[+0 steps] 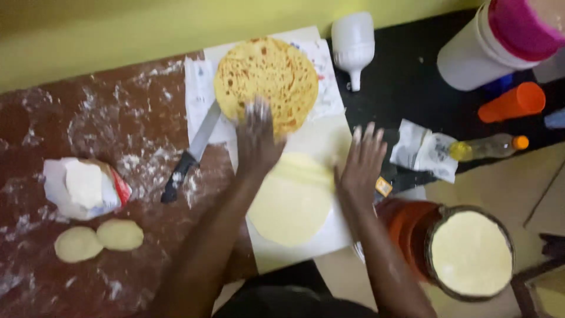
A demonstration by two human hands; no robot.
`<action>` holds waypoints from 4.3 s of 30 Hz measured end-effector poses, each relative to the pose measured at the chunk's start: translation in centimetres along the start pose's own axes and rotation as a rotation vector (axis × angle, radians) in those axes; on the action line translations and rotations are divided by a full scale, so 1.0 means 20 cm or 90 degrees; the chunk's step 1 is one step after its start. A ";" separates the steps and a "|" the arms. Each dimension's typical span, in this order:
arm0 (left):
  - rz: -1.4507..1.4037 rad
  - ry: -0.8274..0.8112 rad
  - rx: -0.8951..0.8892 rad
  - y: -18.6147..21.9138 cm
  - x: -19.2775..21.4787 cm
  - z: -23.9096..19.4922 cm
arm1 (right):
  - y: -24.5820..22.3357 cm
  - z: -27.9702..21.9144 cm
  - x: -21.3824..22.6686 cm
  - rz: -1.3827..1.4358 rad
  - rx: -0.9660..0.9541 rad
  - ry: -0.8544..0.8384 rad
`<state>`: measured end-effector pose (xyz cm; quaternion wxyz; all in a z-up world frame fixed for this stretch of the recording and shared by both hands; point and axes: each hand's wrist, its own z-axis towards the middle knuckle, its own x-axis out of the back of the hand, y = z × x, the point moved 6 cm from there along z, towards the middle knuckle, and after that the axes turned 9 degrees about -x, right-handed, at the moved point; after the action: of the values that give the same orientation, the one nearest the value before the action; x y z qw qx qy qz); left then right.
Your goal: Rolling out dough and cooking flatbreads on a pan
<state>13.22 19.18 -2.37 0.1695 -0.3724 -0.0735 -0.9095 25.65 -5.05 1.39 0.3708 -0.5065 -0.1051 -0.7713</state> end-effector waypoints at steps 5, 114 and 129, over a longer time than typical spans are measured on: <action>-0.013 -0.213 -0.003 0.15 0.57 -0.51 | -0.09 -0.85 0.04 0.003 0.113 -0.060; -0.111 -0.098 0.032 -0.04 0.04 0.02 | -0.01 -0.07 0.04 -0.022 0.050 0.043; -0.013 -0.133 0.044 -0.08 -0.05 0.12 | 0.08 0.26 -0.25 0.001 0.060 -0.036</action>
<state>14.87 21.44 -1.27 0.1644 -0.4585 -0.1255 -0.8643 31.41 -1.03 -0.76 0.3915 -0.5104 -0.1515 -0.7505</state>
